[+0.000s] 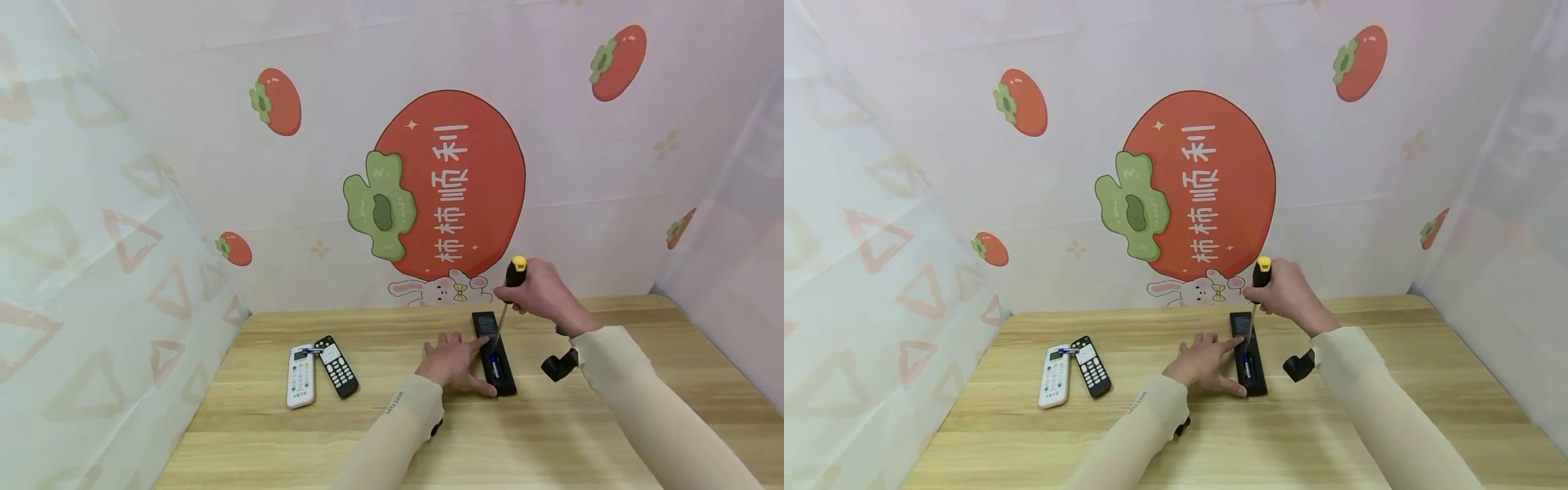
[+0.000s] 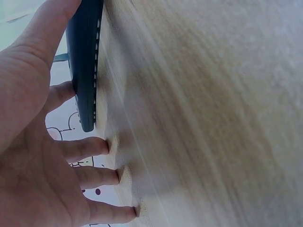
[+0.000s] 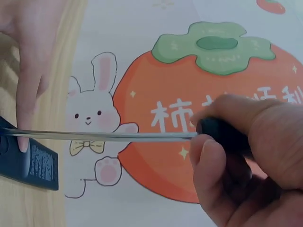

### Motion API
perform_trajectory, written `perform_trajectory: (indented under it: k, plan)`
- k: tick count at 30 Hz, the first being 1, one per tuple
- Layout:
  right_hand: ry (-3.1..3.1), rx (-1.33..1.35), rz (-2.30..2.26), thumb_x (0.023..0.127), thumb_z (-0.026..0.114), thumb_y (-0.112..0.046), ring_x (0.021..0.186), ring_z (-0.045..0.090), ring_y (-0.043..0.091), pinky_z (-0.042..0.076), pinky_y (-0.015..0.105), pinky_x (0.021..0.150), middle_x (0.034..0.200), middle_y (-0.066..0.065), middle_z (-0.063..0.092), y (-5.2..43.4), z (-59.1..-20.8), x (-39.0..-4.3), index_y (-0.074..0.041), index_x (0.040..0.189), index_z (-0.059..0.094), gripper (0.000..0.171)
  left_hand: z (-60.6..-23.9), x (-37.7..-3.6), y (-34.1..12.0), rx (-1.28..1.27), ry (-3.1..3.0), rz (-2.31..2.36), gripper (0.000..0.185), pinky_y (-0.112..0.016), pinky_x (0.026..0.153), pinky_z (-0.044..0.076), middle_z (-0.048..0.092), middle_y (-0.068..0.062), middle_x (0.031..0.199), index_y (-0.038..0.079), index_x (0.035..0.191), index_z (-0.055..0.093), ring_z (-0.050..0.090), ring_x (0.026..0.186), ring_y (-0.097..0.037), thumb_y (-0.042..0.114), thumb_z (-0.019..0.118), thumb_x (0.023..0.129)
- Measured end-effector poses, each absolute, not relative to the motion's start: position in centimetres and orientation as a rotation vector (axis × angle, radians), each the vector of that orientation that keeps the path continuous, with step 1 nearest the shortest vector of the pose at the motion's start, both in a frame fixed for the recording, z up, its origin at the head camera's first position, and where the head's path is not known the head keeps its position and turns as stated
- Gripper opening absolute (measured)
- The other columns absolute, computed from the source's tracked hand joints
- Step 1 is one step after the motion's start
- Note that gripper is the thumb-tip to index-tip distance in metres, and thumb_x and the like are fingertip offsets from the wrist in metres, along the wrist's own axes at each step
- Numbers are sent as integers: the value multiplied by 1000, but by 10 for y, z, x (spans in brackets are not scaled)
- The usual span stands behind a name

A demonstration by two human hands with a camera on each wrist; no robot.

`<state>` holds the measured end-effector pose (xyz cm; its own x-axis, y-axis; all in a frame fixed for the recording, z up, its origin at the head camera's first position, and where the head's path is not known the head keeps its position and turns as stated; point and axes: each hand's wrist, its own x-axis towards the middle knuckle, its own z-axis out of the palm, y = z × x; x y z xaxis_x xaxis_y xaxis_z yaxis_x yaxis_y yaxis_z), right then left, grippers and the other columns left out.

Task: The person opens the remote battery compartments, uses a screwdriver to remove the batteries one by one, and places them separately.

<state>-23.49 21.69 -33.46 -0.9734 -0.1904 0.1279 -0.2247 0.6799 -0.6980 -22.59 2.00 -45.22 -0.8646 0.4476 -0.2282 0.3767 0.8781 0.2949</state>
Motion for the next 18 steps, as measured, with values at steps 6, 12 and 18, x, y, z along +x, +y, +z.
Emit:
perform_trajectory:
  k: [6,12,18]
  plan:
    - [-2765,639,1233,88,80,-14,54,61,21,54,35,55,64,1,62,214,-336,-226,-10,78,64,19,-453,-227,19,615,2761,346,98,-69,113,23,38,-10,159,53,154,34,28,148,-43,73,78,69]
    - [-2768,773,1203,86,83,-14,54,60,18,53,32,55,63,-2,63,219,-340,-224,-14,75,66,20,-453,-227,18,611,2755,354,98,-68,114,23,38,-11,159,52,154,34,27,148,-43,72,79,69]
    - [-2786,678,1199,88,80,-15,55,62,21,53,33,56,63,3,62,219,-343,-225,-12,75,64,21,-453,-227,18,628,2754,342,98,-68,113,24,38,-12,159,53,154,33,28,148,-43,73,79,70]
